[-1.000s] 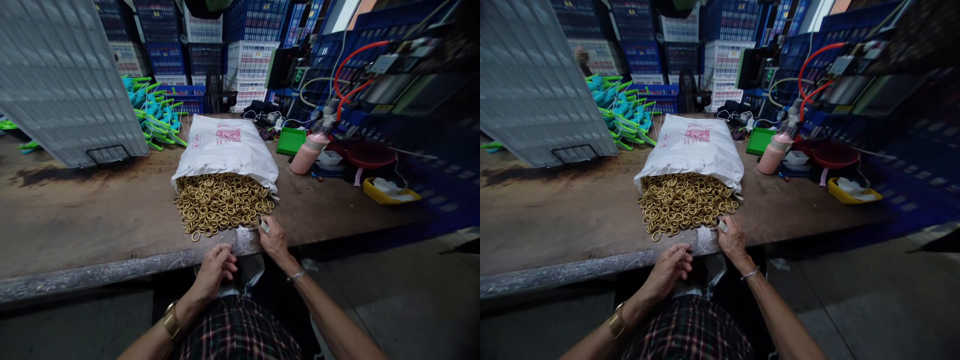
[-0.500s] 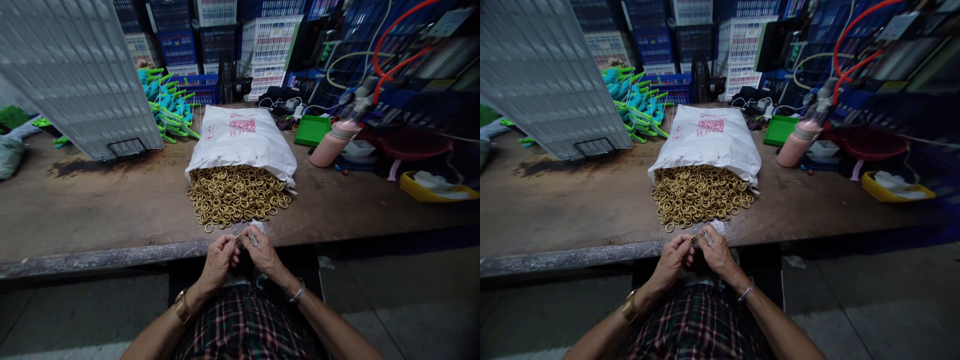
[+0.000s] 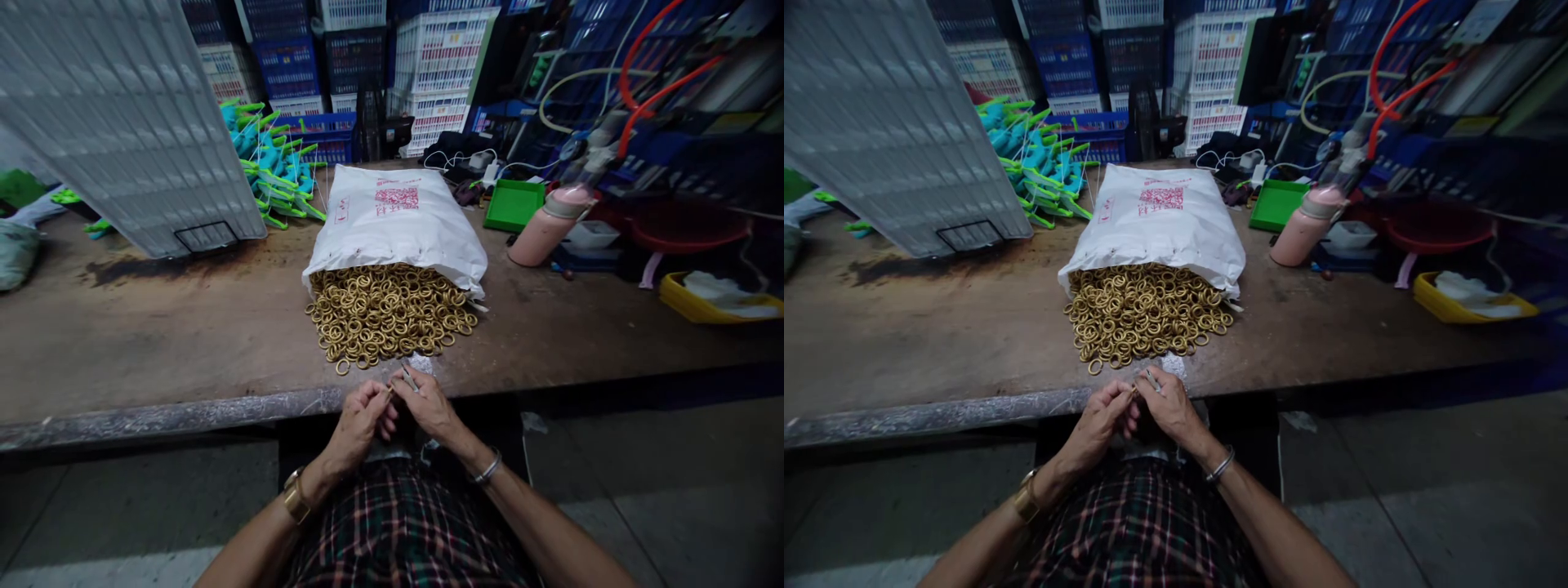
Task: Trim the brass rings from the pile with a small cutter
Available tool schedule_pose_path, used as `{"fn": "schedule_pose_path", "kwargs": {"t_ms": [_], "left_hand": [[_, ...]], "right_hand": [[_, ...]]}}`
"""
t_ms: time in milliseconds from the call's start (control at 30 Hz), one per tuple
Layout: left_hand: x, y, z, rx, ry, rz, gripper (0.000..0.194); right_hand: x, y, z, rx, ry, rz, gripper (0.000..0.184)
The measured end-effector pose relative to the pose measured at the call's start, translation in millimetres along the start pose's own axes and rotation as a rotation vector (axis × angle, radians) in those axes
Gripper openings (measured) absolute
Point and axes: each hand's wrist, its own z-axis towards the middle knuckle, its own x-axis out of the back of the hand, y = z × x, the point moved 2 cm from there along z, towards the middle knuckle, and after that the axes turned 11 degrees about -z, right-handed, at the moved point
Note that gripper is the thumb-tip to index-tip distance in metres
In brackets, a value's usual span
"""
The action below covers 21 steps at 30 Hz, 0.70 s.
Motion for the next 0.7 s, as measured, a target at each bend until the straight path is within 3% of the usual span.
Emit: {"fn": "schedule_pose_path", "kwargs": {"t_ms": [133, 300, 433, 700], "left_hand": [[-0.1, -1, -3, -0.005, 0.008, -0.039, 0.037], [0.8, 1, -6, -0.049, 0.043, -0.054, 0.037], [1.4, 3, -6, -0.108, 0.025, -0.008, 0.034], [5.7, 0, -5, -0.158, 0.027, 0.053, 0.031]], "right_hand": [[2, -2, 1, 0.003, 0.0, -0.023, 0.024], [4, 6, -2, 0.086, 0.102, -0.344, 0.016], [0, 5, -9, 0.204, -0.013, -0.492, 0.017], [-4, 3, -8, 0.219, -0.09, -0.577, 0.025]]}}
